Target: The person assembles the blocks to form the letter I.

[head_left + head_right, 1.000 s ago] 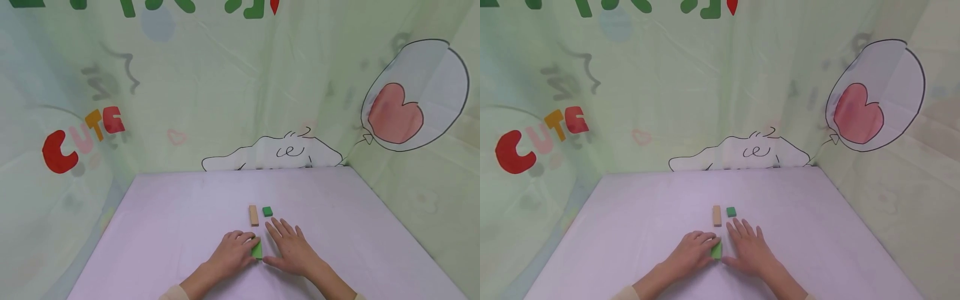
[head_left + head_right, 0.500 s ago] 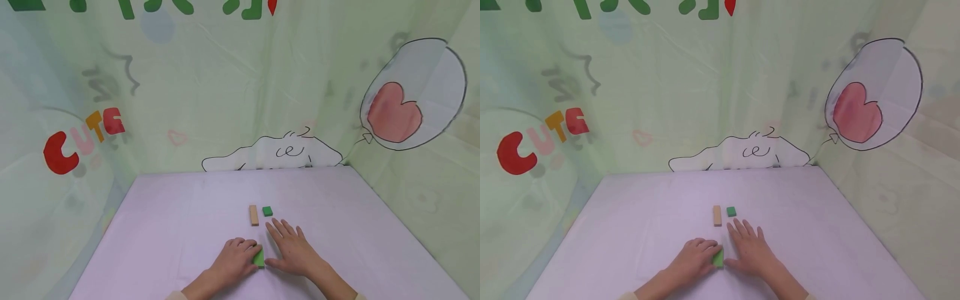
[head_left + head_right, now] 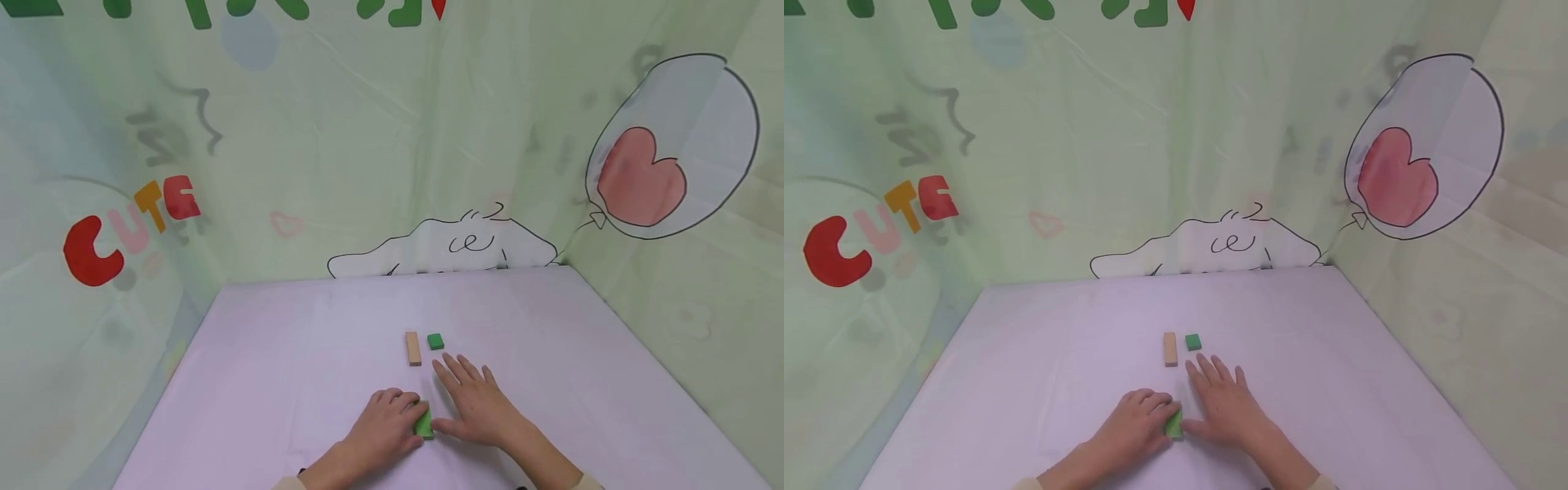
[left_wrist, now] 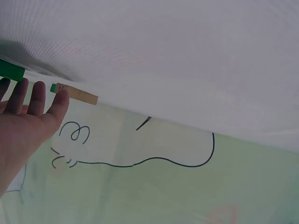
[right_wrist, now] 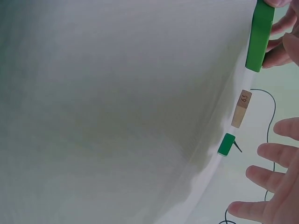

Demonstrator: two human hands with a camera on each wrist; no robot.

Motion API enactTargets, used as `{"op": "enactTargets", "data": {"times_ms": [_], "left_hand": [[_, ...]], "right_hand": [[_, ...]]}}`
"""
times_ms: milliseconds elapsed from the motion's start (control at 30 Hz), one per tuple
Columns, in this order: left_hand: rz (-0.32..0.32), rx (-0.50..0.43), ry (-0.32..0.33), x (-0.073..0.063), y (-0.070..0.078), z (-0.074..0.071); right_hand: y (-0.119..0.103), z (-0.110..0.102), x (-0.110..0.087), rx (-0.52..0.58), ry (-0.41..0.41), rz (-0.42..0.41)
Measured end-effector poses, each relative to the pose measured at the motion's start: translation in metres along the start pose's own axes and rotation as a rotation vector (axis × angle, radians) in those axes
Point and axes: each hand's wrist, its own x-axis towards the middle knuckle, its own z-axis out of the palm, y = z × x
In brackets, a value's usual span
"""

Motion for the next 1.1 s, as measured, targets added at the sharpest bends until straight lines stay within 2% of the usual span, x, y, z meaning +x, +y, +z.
{"op": "enactTargets", "data": {"times_ms": [233,400,567,733,800,1000,1100], "left_hand": [[0.031,0.051,-0.008,-0.005,0.002,-0.005],[0.074,0.076,-0.055,-0.015,0.002,-0.008],[0.099,0.066,-0.116,-0.023,0.001,-0.008],[0.094,0.009,-0.162,-0.024,-0.003,-0.007],[0.1,-0.006,-0.153,-0.024,-0.005,-0.007],[0.132,0.025,-0.059,-0.028,-0.006,-0.011],[0.143,0.02,-0.05,-0.028,-0.004,-0.013]], "right_hand": [[0.0,-0.001,0.002,0.027,-0.004,-0.019],[0.0,-0.001,0.004,0.057,-0.034,-0.019],[0.001,0.001,0.008,0.043,-0.037,-0.005],[0.0,0.003,0.02,0.03,-0.005,0.025],[-0.001,0.004,0.026,0.031,-0.004,0.035],[-0.001,0.008,0.046,-0.002,0.047,0.019],[-0.001,0.009,0.053,-0.023,0.056,0.021]]}}
